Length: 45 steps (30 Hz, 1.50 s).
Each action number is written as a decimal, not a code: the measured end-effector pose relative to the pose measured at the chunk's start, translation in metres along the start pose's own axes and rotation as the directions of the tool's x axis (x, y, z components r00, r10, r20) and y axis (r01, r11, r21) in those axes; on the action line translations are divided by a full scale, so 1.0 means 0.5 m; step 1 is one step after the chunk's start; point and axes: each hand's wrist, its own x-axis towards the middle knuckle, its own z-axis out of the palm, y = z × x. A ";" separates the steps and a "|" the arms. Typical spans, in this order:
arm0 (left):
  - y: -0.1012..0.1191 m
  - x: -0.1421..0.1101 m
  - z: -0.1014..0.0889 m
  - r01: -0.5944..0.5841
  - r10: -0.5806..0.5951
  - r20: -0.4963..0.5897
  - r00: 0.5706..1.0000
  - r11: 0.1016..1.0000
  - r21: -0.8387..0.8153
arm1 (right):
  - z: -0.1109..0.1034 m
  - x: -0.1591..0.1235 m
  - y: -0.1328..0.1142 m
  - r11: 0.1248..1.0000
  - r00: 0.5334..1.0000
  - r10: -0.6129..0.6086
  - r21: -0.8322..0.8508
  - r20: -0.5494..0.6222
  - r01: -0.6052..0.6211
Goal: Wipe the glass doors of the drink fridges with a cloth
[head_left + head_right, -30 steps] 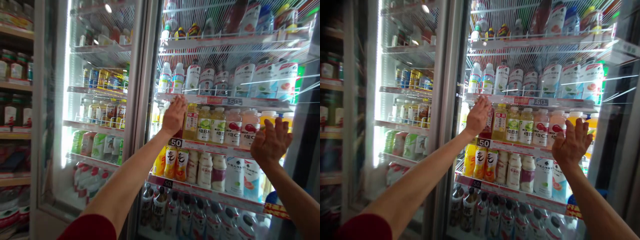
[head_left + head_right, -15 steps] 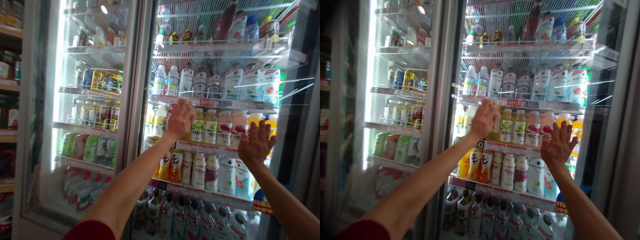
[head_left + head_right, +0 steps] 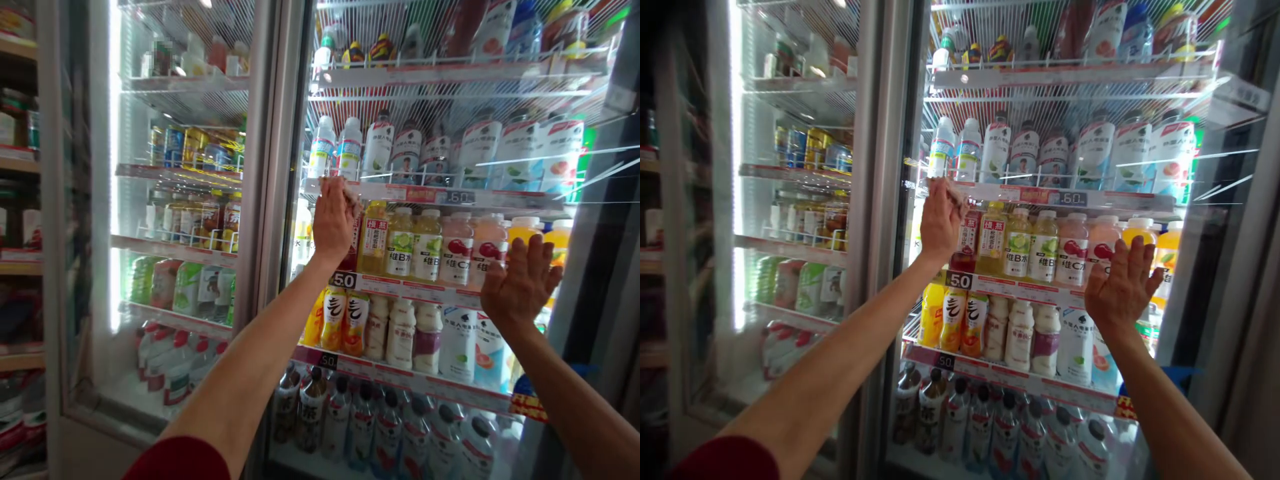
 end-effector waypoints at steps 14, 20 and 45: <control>-0.073 -0.131 -0.029 -0.147 0.150 0.089 0.985 0.989 -0.030 | -0.002 -0.055 -0.019 0.996 0.995 -0.094 -0.007 0.013 0.094; -0.051 -0.283 -0.075 -0.656 0.730 0.301 0.614 0.684 -0.320 | 0.004 -0.076 -0.035 0.990 0.990 -0.140 -0.002 0.001 0.140; -0.039 -0.237 -0.057 -0.488 0.501 0.167 0.850 0.866 -0.114 | -0.019 -0.181 -0.037 0.920 0.912 -0.390 0.018 0.128 0.391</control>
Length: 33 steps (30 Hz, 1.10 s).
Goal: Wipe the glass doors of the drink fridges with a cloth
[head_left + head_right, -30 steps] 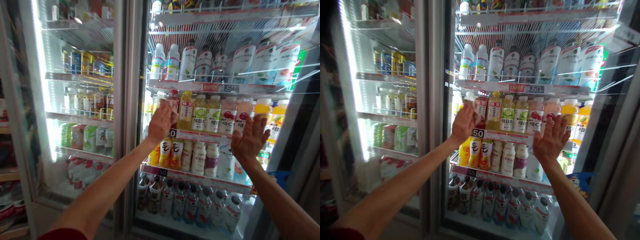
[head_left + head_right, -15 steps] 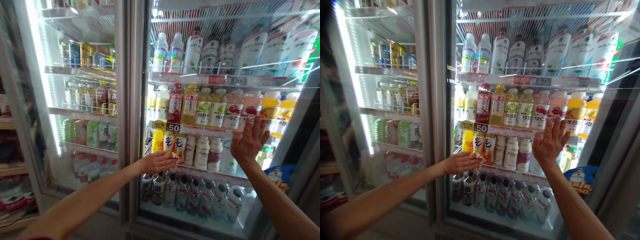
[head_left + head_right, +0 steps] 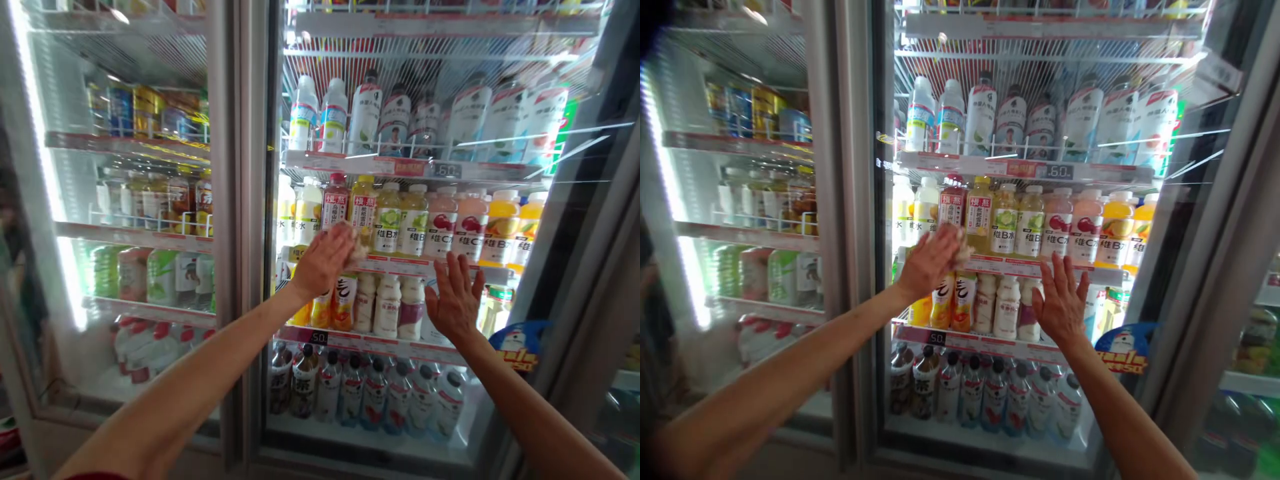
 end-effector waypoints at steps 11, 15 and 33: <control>0.097 0.093 0.053 -0.259 0.260 0.053 0.964 0.966 -0.026 | -0.068 -0.044 0.078 0.999 0.999 -0.014 -0.030 0.038 0.016; 0.147 0.135 0.068 -0.457 0.464 0.067 0.883 0.884 -0.101 | -0.092 -0.063 0.120 0.998 0.998 -0.018 -0.067 0.065 0.022; 0.369 0.374 0.180 -0.362 0.378 0.050 0.925 0.912 -0.194 | -0.205 -0.108 0.280 0.947 0.976 0.208 -0.235 -0.067 -0.218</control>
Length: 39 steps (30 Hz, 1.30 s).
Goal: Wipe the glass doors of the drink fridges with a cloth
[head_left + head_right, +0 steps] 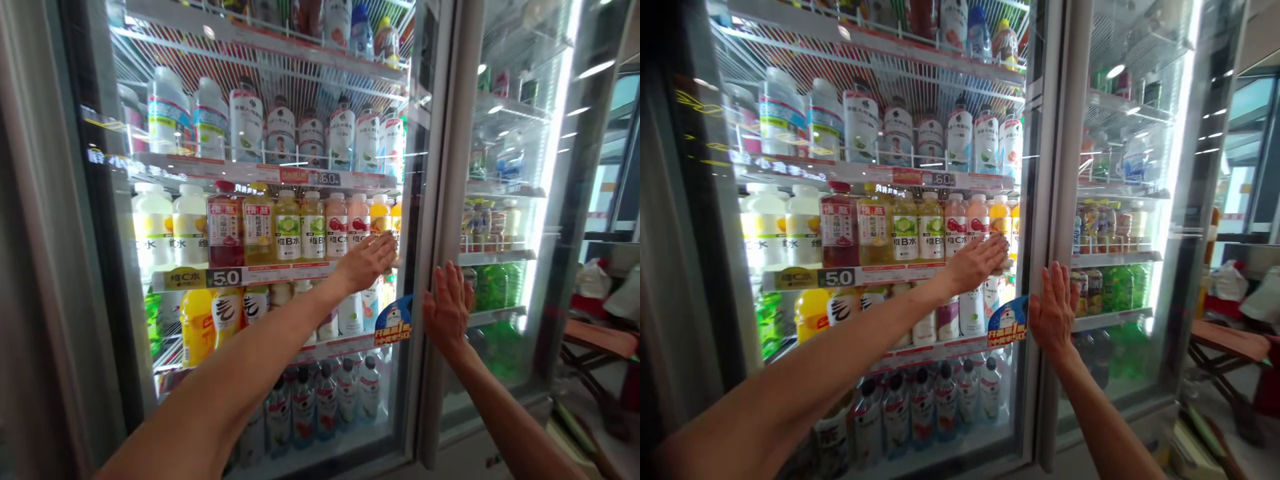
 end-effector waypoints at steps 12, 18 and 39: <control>-0.060 0.066 -0.026 0.028 -0.028 0.014 1.000 1.000 0.002 | -0.006 0.022 0.005 1.000 1.000 0.004 -0.004 -0.020 -0.004; -0.089 -0.012 -0.049 -0.258 0.257 0.054 0.965 0.966 0.018 | 0.010 0.060 -0.058 0.999 1.000 -0.028 0.035 -0.008 0.029; -0.295 -0.267 -0.208 0.060 -0.051 -0.049 0.998 0.975 0.215 | 0.097 0.209 -0.266 0.967 0.995 -0.032 0.249 -0.091 0.054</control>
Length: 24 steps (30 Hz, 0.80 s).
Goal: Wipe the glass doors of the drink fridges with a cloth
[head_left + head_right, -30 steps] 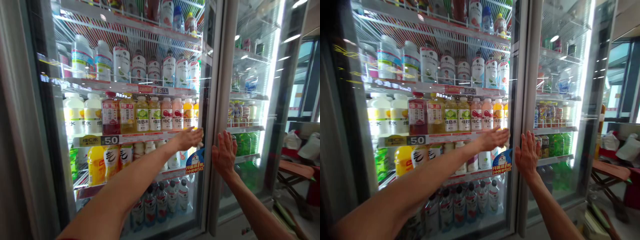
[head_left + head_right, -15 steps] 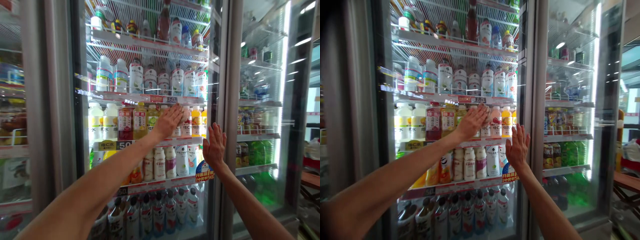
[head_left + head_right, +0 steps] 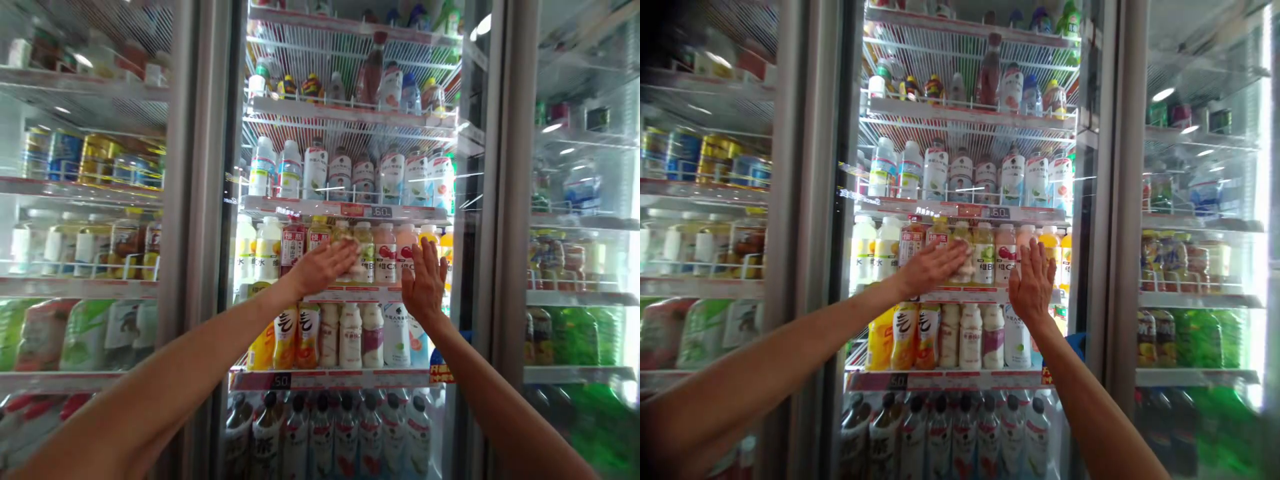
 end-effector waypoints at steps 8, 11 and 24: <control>-0.028 -0.064 -0.013 -0.045 0.046 -0.024 0.999 0.998 0.050 | 0.047 0.040 -0.073 0.999 0.999 -0.033 0.026 -0.008 0.033; -0.068 -0.091 -0.029 0.043 -0.040 -0.044 0.998 0.997 0.061 | 0.056 0.044 -0.108 0.997 0.997 -0.074 0.038 0.028 0.073; 0.007 -0.276 -0.064 0.210 -0.209 -0.021 0.978 0.975 0.072 | 0.080 0.013 -0.125 0.984 0.982 -0.177 0.008 0.063 0.177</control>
